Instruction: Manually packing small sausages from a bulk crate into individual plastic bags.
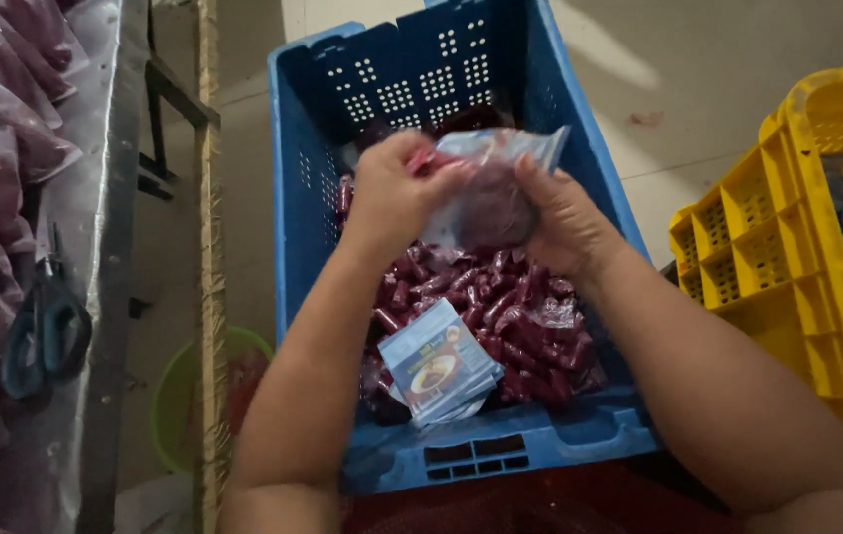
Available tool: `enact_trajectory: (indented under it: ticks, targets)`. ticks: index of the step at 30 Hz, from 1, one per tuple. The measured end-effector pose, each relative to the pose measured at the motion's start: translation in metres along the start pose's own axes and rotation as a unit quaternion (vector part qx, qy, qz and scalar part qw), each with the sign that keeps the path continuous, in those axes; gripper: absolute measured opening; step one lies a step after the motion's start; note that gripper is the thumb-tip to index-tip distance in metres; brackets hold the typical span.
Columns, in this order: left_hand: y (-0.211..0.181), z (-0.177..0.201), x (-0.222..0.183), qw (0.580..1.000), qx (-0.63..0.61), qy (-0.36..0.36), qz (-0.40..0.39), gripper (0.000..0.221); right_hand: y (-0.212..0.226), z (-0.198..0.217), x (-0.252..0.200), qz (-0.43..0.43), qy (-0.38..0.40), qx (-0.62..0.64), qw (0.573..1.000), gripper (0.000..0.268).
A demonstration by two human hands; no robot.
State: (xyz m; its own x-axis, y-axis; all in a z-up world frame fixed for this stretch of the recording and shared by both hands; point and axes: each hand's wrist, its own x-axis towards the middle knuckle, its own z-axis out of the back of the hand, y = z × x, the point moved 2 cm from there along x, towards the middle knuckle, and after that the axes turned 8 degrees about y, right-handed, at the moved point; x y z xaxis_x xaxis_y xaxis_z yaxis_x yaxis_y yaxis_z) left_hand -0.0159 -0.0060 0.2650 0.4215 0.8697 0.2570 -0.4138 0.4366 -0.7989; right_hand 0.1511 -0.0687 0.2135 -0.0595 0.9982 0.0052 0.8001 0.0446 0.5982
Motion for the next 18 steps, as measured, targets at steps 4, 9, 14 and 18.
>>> enact_trajectory:
  ticks: [4,9,14,18]
  targets:
    - [-0.033,-0.008,0.019,0.997,0.015,0.021,-0.078,0.03,0.017,-0.017,-0.007,-0.043,0.037,0.042,0.998,0.045]
    - [-0.05,-0.015,0.034,0.985,-0.003,0.082,-0.15,0.022,0.027,-0.033,-0.009,-0.065,-0.069,0.104,0.99,0.096]
    - [-0.057,-0.015,0.032,0.97,0.034,0.07,-0.231,0.027,0.016,-0.012,-0.006,-0.072,0.015,0.017,0.997,0.085]
    - [-0.049,-0.021,0.033,0.956,-0.016,0.027,-0.293,0.038,0.014,0.004,-0.003,-0.046,0.093,0.043,0.994,0.061]
